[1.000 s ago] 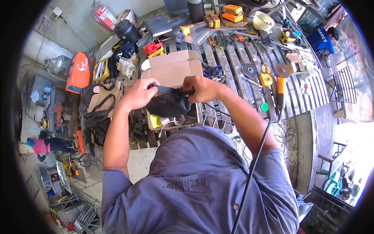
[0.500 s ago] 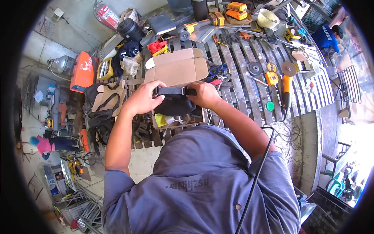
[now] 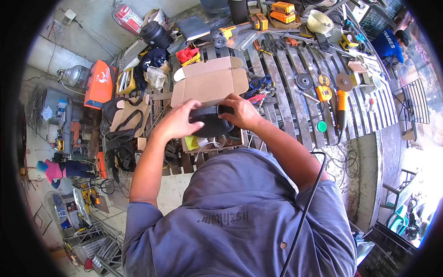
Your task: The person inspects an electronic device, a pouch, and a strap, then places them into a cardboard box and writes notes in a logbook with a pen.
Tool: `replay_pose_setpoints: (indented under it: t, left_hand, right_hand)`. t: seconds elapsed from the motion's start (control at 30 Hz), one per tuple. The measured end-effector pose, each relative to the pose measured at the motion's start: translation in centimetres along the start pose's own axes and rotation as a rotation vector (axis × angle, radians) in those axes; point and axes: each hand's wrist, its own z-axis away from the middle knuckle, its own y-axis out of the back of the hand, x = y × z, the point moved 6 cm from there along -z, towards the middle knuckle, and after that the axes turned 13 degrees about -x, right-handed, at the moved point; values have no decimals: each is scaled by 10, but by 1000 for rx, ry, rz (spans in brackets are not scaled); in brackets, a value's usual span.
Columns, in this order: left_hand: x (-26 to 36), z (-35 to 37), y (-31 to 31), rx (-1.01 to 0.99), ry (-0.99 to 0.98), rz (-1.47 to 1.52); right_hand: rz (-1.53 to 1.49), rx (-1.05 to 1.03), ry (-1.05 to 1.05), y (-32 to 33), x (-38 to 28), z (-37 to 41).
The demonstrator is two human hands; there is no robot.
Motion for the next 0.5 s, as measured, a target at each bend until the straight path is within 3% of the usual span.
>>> replay_pose_setpoints:
  t: [0.1, 0.37, 0.5]
  left_hand:
    - [10, -18, -28, -91, -28, 155]
    - [2, -31, -45, 254, -243, 86]
    - [5, -23, -36, 265, -229, 60]
  right_hand:
    - [-31, -30, -20, -5, 1, -1]
    - [32, 7, 95, 1, -6, 5]
    - [103, 31, 123, -9, -2, 1]
